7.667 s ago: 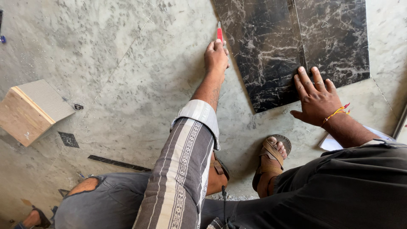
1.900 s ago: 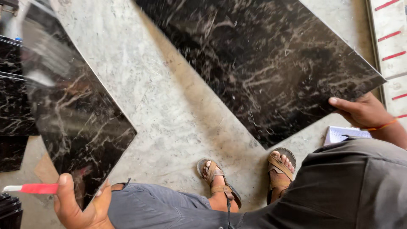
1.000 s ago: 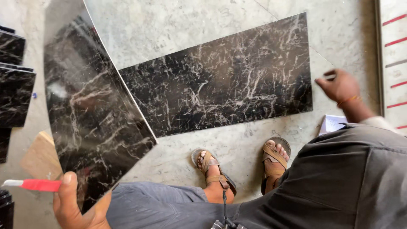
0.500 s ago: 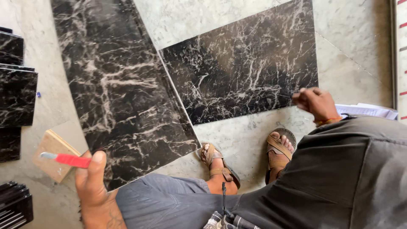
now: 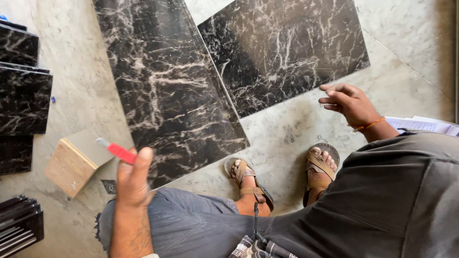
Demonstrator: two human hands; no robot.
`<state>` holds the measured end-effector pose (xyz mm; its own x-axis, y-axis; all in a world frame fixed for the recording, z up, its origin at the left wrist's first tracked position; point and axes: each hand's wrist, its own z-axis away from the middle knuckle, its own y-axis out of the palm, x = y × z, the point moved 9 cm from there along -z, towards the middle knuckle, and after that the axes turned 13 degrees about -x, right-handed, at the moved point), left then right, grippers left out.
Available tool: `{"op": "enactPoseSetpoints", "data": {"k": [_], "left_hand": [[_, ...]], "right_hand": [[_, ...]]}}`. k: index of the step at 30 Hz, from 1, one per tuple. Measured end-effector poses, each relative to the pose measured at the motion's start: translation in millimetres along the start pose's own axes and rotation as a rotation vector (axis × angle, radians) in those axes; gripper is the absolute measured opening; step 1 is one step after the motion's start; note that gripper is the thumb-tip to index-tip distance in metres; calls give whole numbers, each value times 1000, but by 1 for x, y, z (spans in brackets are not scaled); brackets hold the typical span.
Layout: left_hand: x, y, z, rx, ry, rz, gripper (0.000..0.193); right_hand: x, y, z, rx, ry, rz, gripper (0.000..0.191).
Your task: The person measures a dark marble tile with a tape measure and marks it with a red pencil. They then use a long straightedge to draw a straight line across the tile and score it with a utility knife. The tile is snapped along the scored line into two pieces, and the person continues to measure and mark the cut pieces.
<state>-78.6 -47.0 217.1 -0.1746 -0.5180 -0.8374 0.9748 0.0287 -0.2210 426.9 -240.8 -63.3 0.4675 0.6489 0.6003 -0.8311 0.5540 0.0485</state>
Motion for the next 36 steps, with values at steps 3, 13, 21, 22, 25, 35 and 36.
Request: {"op": "enactPoseSetpoints", "data": {"k": [3, 13, 21, 22, 25, 35, 36], "left_hand": [[43, 35, -4, 74, -66, -38, 21], [274, 176, 4, 382, -306, -755, 48], [298, 201, 2, -5, -144, -718, 49], [291, 197, -5, -46, -124, -754, 49], [275, 178, -30, -186, -213, -759, 54], [266, 159, -73, -372, -290, -156, 32], [273, 164, -72, -334, -351, -98, 32]], "right_hand": [[10, 20, 8, 108, 1, 97, 23], [-29, 45, 6, 208, -43, 384, 47], [-67, 27, -12, 164, -235, 820, 47], [-67, 28, -14, 177, -244, 819, 46], [-77, 32, -11, 257, -204, 773, 45], [-82, 51, 18, 413, -323, 1072, 43], [-79, 50, 21, 415, -375, 1063, 43]]}}
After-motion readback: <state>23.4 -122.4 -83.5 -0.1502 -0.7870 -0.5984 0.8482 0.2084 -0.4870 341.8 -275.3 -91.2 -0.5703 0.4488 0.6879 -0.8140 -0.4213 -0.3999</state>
